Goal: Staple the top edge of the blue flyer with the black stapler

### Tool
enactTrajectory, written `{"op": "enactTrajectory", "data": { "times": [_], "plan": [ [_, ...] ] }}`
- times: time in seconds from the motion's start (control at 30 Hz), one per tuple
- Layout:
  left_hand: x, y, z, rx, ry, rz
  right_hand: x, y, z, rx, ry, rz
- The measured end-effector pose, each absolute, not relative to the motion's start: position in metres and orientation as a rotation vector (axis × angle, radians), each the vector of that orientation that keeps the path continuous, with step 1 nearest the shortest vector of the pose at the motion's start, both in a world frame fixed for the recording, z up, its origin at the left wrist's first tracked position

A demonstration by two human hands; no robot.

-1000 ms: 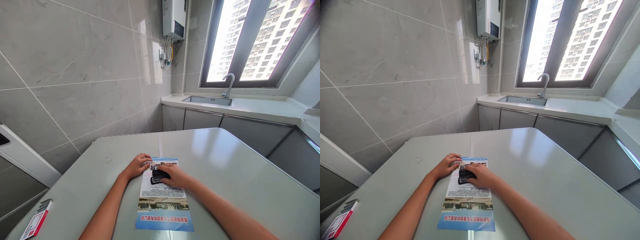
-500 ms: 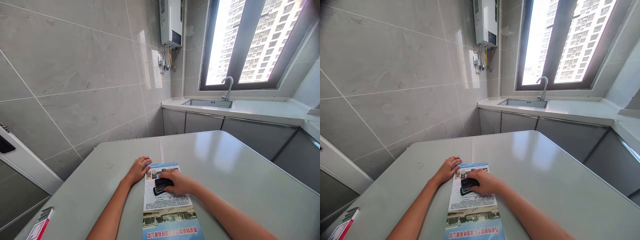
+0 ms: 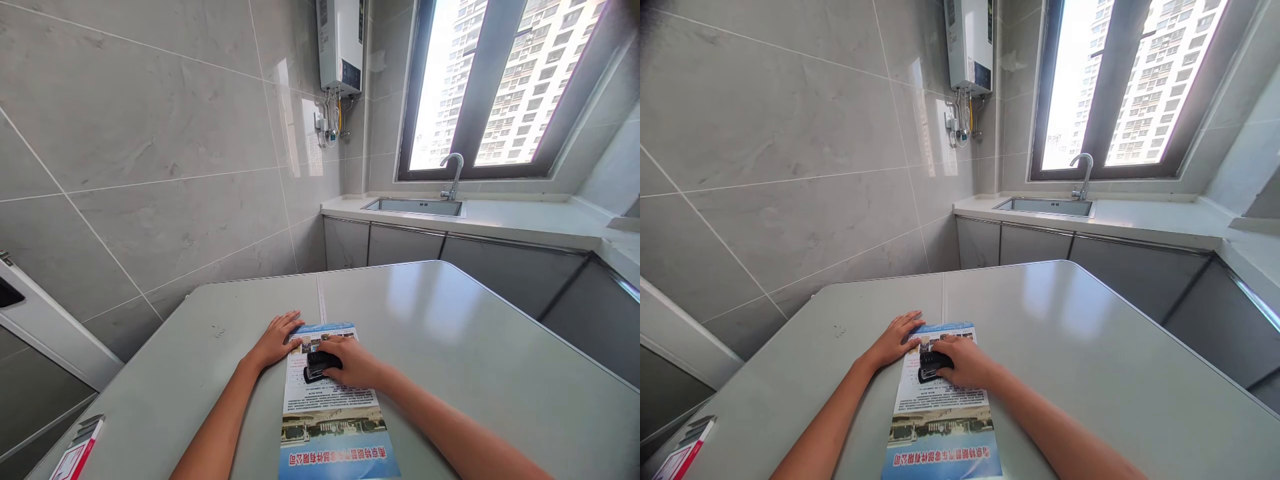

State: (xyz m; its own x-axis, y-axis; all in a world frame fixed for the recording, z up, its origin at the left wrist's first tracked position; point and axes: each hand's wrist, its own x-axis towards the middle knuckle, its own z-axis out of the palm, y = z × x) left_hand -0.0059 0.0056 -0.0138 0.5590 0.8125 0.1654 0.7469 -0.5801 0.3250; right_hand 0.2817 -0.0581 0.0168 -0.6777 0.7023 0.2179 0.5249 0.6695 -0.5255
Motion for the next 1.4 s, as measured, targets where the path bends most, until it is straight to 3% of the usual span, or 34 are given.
{"op": "enactTrajectory", "data": {
  "times": [0.2, 0.47, 1.07, 1.4],
  "plan": [
    [0.0, 0.001, -0.005, 2.581, 1.245, 0.556, 0.285, -0.048, 0.019, -0.937, -2.243, 0.736],
    [0.005, -0.004, 0.0, 2.514, 1.205, 0.616, 0.33, 0.003, -0.012, -1.488, -1.621, 0.611],
    [0.003, -0.003, -0.002, 2.48, 1.161, 0.603, 0.33, 0.006, -0.023, -1.251, -1.303, 1.066],
    [0.003, 0.0, -0.005, 2.498, 1.157, 0.603, 0.326, 0.008, -0.021, -1.157, -1.319, 1.095]
  ]
}}
